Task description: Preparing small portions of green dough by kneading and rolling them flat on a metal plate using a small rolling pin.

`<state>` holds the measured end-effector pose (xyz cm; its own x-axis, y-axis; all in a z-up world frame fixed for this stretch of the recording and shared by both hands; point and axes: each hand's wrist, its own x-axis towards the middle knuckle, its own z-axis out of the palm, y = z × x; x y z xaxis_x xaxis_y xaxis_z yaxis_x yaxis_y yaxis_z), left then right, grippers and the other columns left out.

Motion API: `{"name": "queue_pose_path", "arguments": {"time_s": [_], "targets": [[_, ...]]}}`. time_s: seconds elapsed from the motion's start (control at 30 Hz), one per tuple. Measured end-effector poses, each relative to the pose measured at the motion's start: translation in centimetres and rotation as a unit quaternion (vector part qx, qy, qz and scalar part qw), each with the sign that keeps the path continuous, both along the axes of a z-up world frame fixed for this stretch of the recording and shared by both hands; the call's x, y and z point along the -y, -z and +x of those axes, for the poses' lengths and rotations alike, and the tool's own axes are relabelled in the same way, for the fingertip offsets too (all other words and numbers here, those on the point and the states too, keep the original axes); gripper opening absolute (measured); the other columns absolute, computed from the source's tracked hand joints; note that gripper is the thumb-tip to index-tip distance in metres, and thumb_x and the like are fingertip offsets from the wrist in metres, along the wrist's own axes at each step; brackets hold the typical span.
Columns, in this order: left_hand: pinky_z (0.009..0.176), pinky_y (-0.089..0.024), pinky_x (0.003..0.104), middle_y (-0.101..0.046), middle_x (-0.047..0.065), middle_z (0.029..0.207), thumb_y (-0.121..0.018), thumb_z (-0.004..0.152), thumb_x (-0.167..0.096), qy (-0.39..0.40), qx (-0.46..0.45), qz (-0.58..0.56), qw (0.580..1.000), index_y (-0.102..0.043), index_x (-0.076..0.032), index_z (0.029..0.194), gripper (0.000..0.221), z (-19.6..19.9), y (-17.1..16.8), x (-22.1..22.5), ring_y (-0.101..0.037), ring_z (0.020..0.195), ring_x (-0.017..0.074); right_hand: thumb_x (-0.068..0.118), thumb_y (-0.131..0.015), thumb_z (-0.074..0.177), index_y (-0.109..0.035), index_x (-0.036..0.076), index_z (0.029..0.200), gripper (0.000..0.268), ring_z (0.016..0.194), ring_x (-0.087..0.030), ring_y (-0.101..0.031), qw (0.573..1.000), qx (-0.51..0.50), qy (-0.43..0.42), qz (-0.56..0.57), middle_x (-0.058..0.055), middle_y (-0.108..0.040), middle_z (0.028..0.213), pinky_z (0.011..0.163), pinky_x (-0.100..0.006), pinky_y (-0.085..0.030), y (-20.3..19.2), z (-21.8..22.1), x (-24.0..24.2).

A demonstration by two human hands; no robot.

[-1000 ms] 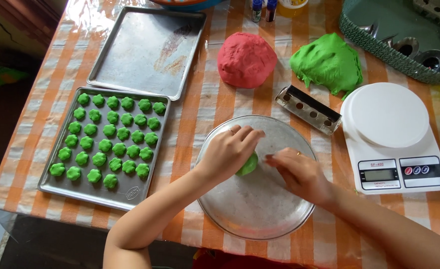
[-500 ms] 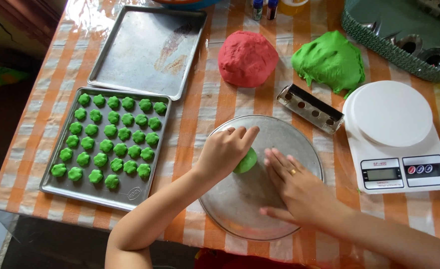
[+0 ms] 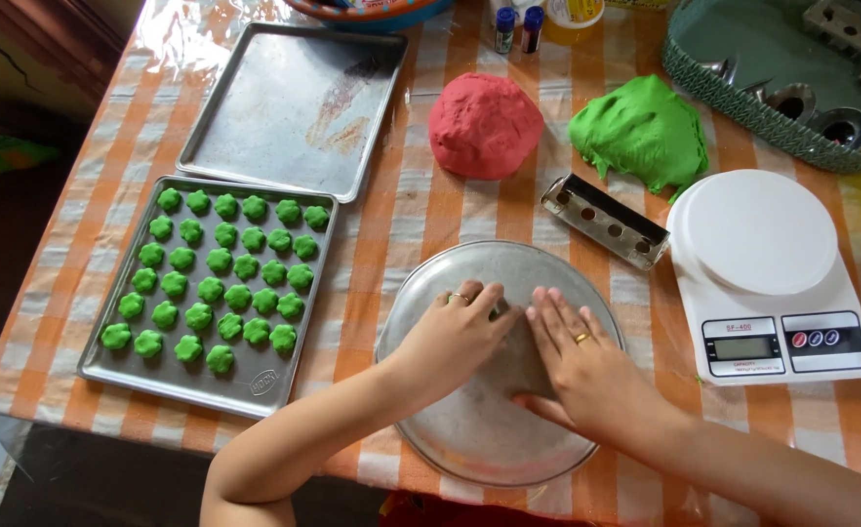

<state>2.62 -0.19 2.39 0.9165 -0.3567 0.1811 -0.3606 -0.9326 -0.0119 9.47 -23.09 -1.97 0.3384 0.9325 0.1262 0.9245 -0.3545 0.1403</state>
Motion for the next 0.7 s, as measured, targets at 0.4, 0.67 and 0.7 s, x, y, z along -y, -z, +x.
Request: {"name": "queue_pose_path", "arguments": {"time_s": [0.4,0.67,0.7], "targets": [[0.040,-0.034,0.039,-0.047,0.004,0.065,-0.053,0.106,-0.025,0.018,0.090,-0.274,0.957,-0.045,-0.009,0.070,0.040,1.8,-5.5,-2.6,-0.047,0.053,0.0242,0.053,-0.046,0.100,-0.038,-0.011,0.147,0.081,0.154,-0.047,-0.024,0.996,0.035,-0.079,0.022,-0.036,-0.032,0.160,0.118,-0.057,-0.032,-2.6,0.6,-1.5],[0.047,-0.042,0.040,-0.057,0.004,0.074,-0.062,0.100,-0.022,-0.007,0.072,-0.262,0.962,-0.053,-0.008,0.077,0.029,1.3,-6.7,-2.7,-0.057,0.067,0.0249,0.075,-0.042,0.097,-0.031,0.007,0.160,0.093,0.160,-0.031,-0.015,0.983,-0.052,-0.170,0.053,-0.017,-0.023,0.169,0.126,-0.050,-0.014,-1.7,0.4,-2.3],[0.047,-0.045,0.041,-0.059,0.004,0.078,-0.063,0.099,-0.024,-0.020,0.043,-0.258,0.965,-0.056,-0.008,0.081,0.025,1.4,-6.3,-2.7,-0.060,0.070,0.0258,0.079,-0.040,0.096,-0.034,0.003,0.157,0.097,0.159,-0.035,-0.013,0.991,-0.041,-0.123,0.038,-0.023,-0.022,0.168,0.123,-0.053,-0.019,-1.1,1.3,-2.3]]}}
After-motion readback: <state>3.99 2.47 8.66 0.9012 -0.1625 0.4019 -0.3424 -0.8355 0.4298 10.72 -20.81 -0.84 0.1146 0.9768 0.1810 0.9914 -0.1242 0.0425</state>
